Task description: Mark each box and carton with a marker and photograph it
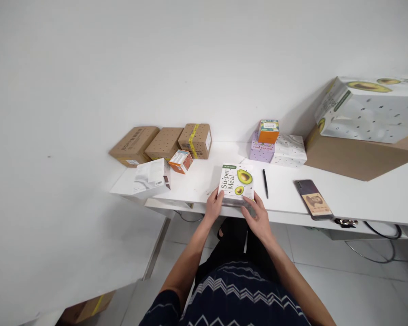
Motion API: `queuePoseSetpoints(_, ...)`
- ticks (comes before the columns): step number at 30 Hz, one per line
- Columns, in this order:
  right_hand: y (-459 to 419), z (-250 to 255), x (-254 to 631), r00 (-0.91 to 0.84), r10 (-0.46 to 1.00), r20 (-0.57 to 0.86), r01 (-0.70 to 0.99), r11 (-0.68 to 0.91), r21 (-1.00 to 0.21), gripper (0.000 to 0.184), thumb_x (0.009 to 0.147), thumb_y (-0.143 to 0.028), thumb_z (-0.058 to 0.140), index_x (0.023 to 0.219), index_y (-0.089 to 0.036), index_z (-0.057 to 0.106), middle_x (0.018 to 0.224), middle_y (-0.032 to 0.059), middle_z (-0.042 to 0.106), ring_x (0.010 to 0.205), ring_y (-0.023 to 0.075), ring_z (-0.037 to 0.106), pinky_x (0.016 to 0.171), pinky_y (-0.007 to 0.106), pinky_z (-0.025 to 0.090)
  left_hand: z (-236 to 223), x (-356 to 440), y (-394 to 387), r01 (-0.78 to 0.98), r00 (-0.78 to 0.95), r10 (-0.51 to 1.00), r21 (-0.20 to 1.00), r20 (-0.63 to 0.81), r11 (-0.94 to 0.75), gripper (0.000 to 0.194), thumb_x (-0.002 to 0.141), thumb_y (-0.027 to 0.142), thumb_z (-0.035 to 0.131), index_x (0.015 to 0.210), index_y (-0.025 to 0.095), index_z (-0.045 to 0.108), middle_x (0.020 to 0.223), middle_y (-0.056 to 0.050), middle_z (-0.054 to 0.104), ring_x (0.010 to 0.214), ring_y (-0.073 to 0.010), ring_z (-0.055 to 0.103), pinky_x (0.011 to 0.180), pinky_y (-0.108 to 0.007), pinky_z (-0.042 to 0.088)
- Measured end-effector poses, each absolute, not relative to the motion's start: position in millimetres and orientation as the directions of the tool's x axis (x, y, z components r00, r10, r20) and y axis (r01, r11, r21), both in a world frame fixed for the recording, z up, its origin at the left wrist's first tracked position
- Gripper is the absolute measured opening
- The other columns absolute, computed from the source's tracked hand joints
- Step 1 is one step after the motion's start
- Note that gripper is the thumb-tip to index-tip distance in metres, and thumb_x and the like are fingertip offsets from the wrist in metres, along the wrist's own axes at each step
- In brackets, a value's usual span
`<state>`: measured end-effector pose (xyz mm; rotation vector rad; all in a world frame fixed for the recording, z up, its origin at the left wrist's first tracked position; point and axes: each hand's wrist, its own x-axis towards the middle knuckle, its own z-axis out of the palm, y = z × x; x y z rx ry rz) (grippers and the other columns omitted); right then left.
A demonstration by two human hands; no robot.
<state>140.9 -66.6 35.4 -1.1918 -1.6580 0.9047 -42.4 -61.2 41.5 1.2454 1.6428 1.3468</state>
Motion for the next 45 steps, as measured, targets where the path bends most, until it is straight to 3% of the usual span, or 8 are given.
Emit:
queuePoseSetpoints(8,-42,44,148,-0.084,0.934,0.347,0.131,0.356,-0.925,0.025,0.084,-0.040,0.057,0.090,-0.024,0.075,0.140,0.0083,0.050,0.130,0.0281,0.046,0.109,0.049,0.035,36,-38,-63,0.205,-0.295,0.935,0.969,0.198,-0.141,0.058,0.089,0.051,0.047,0.137,0.019,0.046,0.139,-0.010,0.052,0.127,-0.0222,0.050,0.108,-0.036,0.040)
queuePoseSetpoints(15,-47,24,153,0.011,0.983,0.185,0.016,0.185,-0.983,0.030,0.084,-0.041,0.055,0.067,-0.021,0.070,0.128,0.0087,0.061,0.122,0.0299,0.052,0.102,0.049,0.041,9,-39,-71,0.410,-0.317,0.868,0.880,0.382,-0.238,0.057,0.091,0.048,0.045,0.142,0.022,0.041,0.149,-0.010,0.039,0.140,-0.0230,0.033,0.116,-0.039,0.029)
queuePoseSetpoints(22,-40,31,153,0.015,0.983,0.181,0.021,0.181,-0.983,0.025,0.084,-0.042,0.057,0.080,-0.020,0.066,0.134,0.0108,0.055,0.126,0.0283,0.048,0.106,0.046,0.035,3,-18,-89,0.477,-0.295,0.818,0.818,0.493,-0.322,0.054,0.087,0.041,0.056,0.137,0.024,0.046,0.150,-0.014,0.031,0.137,-0.0274,0.036,0.109,-0.043,0.039)
queuePoseSetpoints(26,-37,37,146,-0.006,0.995,0.100,-0.033,0.100,-0.994,0.034,0.081,-0.048,0.059,0.099,-0.019,0.061,0.135,0.0134,0.053,0.122,0.0283,0.051,0.101,0.045,0.041,33,-5,-91,0.639,-0.343,0.717,0.710,0.607,-0.295,0.046,0.084,0.034,0.060,0.128,0.021,0.054,0.139,-0.015,0.036,0.126,-0.0267,0.047,0.102,-0.042,0.046)
queuePoseSetpoints(30,-46,35,133,-0.170,0.985,0.023,-0.033,0.017,-0.999,0.047,0.085,-0.051,0.053,0.120,-0.020,0.054,0.125,0.0113,0.060,0.112,0.0248,0.057,0.099,0.043,0.044,71,-6,-87,0.771,-0.314,0.641,0.582,0.700,-0.258,0.036,0.080,0.030,0.064,0.115,0.019,0.062,0.129,-0.013,0.043,0.120,-0.0260,0.049,0.100,-0.043,0.046)
queuePoseSetpoints(37,-63,40,114,-0.242,0.970,0.030,0.168,0.073,-0.983,0.050,0.087,-0.058,0.044,0.112,-0.021,0.066,0.122,0.0119,0.061,0.118,0.0262,0.053,0.105,0.044,0.038,85,-15,-86,0.934,-0.129,0.655,0.314,0.745,-0.173,0.032,0.078,0.028,0.067,0.109,0.020,0.066,0.122,-0.015,0.051,0.112,-0.0285,0.051,0.094,-0.045,0.044)
queuePoseSetpoints(41,-61,49,124,-0.263,0.959,-0.105,0.018,-0.104,-0.994,0.056,0.089,-0.061,0.037,0.119,-0.022,0.062,0.120,0.0103,0.063,0.103,0.0248,0.062,0.091,0.040,0.050,79,-6,-92,0.936,-0.054,0.651,0.266,0.757,-0.232,0.039,0.078,0.029,0.067,0.116,0.020,0.061,0.129,-0.016,0.045,0.117,-0.0310,0.048,0.097,-0.048,0.042)
queuePoseSetpoints(45,-60,50,138,-0.241,0.957,-0.164,-0.194,-0.213,-0.957,0.054,0.088,-0.062,0.039,0.124,-0.024,0.057,0.122,0.0068,0.064,0.099,0.0230,0.064,0.086,0.038,0.053,73,11,-96,0.896,0.003,0.564,0.248,0.826,-0.368,0.055,0.077,0.024,0.066,0.129,0.021,0.048,0.136,-0.017,0.037,0.122,-0.0316,0.045,0.096,-0.047,0.044)
